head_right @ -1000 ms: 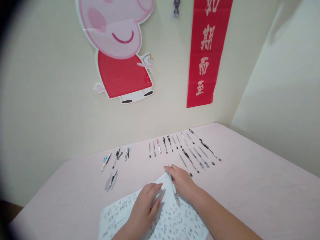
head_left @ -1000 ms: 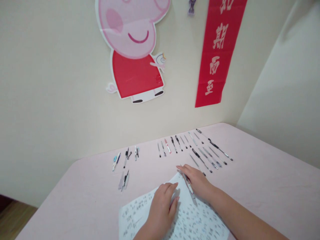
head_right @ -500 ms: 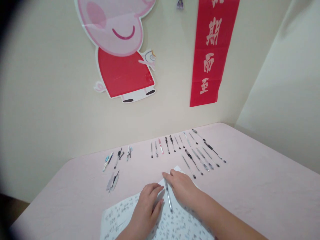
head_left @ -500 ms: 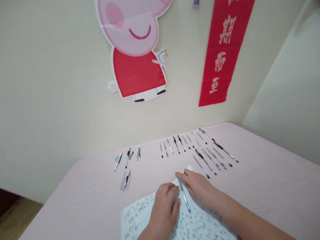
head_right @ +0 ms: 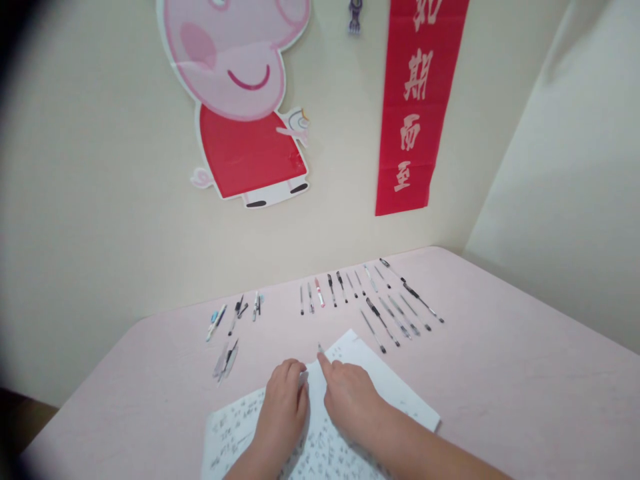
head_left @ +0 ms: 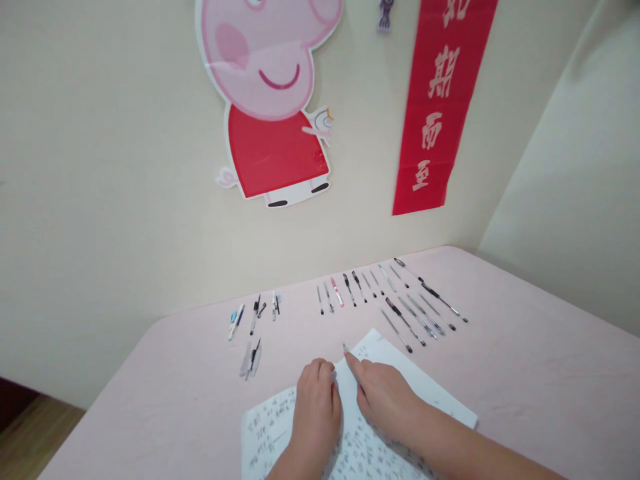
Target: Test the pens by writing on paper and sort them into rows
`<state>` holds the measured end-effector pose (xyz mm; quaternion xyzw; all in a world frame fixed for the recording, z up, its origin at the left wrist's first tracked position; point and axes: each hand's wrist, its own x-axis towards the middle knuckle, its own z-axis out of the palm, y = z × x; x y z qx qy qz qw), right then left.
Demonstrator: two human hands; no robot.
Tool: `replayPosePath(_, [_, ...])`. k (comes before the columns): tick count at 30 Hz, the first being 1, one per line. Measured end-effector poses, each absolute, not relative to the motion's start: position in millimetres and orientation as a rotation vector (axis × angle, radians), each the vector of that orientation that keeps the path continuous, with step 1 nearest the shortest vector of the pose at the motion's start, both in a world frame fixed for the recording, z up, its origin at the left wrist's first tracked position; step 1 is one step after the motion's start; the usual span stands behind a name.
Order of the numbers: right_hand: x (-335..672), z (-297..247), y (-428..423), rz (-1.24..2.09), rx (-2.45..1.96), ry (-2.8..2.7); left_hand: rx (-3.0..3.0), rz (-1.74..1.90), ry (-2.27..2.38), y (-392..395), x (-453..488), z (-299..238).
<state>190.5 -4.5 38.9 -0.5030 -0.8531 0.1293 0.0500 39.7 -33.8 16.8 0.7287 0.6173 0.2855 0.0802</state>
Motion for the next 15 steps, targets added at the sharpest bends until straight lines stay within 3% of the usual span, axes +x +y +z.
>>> replayPosePath(15, [232.6, 39.4, 51.5, 0.07, -1.876, -2.403, 2.266, 0.492, 1.79, -37.9, 36.2, 30.3])
